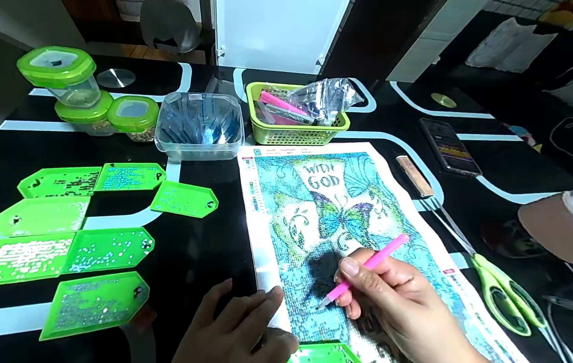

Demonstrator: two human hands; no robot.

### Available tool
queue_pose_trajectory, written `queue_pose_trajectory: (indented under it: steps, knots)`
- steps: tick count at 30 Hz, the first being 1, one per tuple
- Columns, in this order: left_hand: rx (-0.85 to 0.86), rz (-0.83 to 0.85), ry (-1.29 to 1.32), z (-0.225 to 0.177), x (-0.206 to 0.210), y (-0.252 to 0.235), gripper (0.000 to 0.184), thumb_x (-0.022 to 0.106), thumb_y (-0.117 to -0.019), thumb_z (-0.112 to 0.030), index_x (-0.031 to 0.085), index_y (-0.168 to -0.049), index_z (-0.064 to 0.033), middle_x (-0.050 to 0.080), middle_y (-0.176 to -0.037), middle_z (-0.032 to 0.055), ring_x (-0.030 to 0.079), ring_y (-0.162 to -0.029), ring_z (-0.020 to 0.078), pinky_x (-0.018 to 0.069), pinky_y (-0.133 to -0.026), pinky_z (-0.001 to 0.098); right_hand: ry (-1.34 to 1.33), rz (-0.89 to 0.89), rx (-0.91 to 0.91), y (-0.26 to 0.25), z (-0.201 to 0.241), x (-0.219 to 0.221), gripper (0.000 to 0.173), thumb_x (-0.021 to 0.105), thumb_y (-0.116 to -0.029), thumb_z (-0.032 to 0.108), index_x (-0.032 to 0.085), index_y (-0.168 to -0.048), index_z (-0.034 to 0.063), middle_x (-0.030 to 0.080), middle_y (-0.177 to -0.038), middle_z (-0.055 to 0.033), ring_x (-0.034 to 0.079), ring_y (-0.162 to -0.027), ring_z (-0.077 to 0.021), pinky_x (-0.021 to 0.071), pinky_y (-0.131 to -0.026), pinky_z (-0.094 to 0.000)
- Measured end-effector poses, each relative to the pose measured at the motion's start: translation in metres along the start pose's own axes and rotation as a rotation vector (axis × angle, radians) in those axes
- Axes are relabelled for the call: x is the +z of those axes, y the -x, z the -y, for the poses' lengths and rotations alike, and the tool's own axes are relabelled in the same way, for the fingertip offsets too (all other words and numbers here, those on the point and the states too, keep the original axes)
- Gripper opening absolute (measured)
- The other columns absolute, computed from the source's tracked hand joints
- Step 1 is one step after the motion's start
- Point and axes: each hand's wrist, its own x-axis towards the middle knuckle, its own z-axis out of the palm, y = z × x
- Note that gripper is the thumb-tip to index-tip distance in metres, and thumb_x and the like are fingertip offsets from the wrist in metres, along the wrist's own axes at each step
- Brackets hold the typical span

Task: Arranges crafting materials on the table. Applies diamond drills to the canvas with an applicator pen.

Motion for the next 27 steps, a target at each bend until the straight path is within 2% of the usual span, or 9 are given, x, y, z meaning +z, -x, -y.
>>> queue_pose_trajectory:
  steps: [4,7,10,17,23,27]
  knots:
    - [-0.005,0.003,0.013,0.0,-0.001,0.0,0.04,0.068,-0.0928,-0.049,0.074,-0.121,-0.0207,0.059,-0.147,0.0122,0.058,-0.131,0.0304,0.0272,-0.114,0.0589,0.115,0.042,-0.092,0.002,-0.007,0.004,0.02,0.056,-0.1073,0.022,0.067,-0.095,0.0119,0.069,-0.079,0.0067,0.066,-0.068,0.0013,0.0559,-0.06,-0.0153]
    - [-0.001,-0.002,0.006,0.0,-0.001,0.0,0.04,0.069,-0.0926,-0.049,0.074,-0.121,-0.0208,0.06,-0.147,0.0121,0.059,-0.131,0.0304,0.0283,-0.114,0.0592,0.204,0.102,-0.181,0.004,-0.012,0.004,0.022,0.054,-0.1087,0.021,0.065,-0.096,0.0073,0.068,-0.079,0.0039,0.065,-0.069,0.0019,0.0545,-0.06,-0.0143]
    - [-0.002,0.002,0.008,0.0,-0.001,0.0,0.041,0.068,-0.0928,-0.049,0.074,-0.122,-0.0208,0.059,-0.147,0.0121,0.058,-0.131,0.0306,0.028,-0.114,0.0593,0.237,0.097,-0.214,0.003,-0.014,0.003,0.022,0.054,-0.1088,0.02,0.065,-0.096,0.0066,0.066,-0.078,0.0032,0.063,-0.068,0.0022,0.0531,-0.06,-0.0136]
    - [-0.004,0.016,0.012,0.0,-0.002,0.0,0.041,0.068,-0.0932,-0.049,0.074,-0.121,-0.0203,0.059,-0.148,0.0117,0.059,-0.131,0.0309,0.0283,-0.114,0.0602,0.113,-0.002,-0.092,0.002,-0.01,0.001,0.021,0.056,-0.1074,0.022,0.068,-0.094,0.0122,0.069,-0.077,0.0069,0.065,-0.065,0.0014,0.0549,-0.058,-0.0142]
    - [-0.007,0.037,0.016,0.0,-0.004,-0.001,0.042,0.067,-0.0936,-0.049,0.074,-0.122,-0.0197,0.059,-0.148,0.0124,0.059,-0.131,0.0314,0.028,-0.114,0.0601,-0.047,-0.017,0.036,-0.005,-0.005,-0.006,0.024,0.054,-0.1075,0.022,0.07,-0.091,0.0129,0.07,-0.075,0.0051,0.065,-0.063,-0.0001,0.0552,-0.059,-0.0152]
    - [-0.008,0.032,0.031,0.001,-0.003,-0.001,0.043,0.068,-0.0928,-0.051,0.075,-0.123,-0.0197,0.059,-0.148,0.013,0.059,-0.131,0.0317,0.0269,-0.114,0.0603,-0.025,-0.03,0.037,-0.009,-0.003,-0.005,0.024,0.055,-0.107,0.021,0.07,-0.09,0.012,0.069,-0.074,0.0043,0.064,-0.063,-0.0005,0.0549,-0.059,-0.0157]
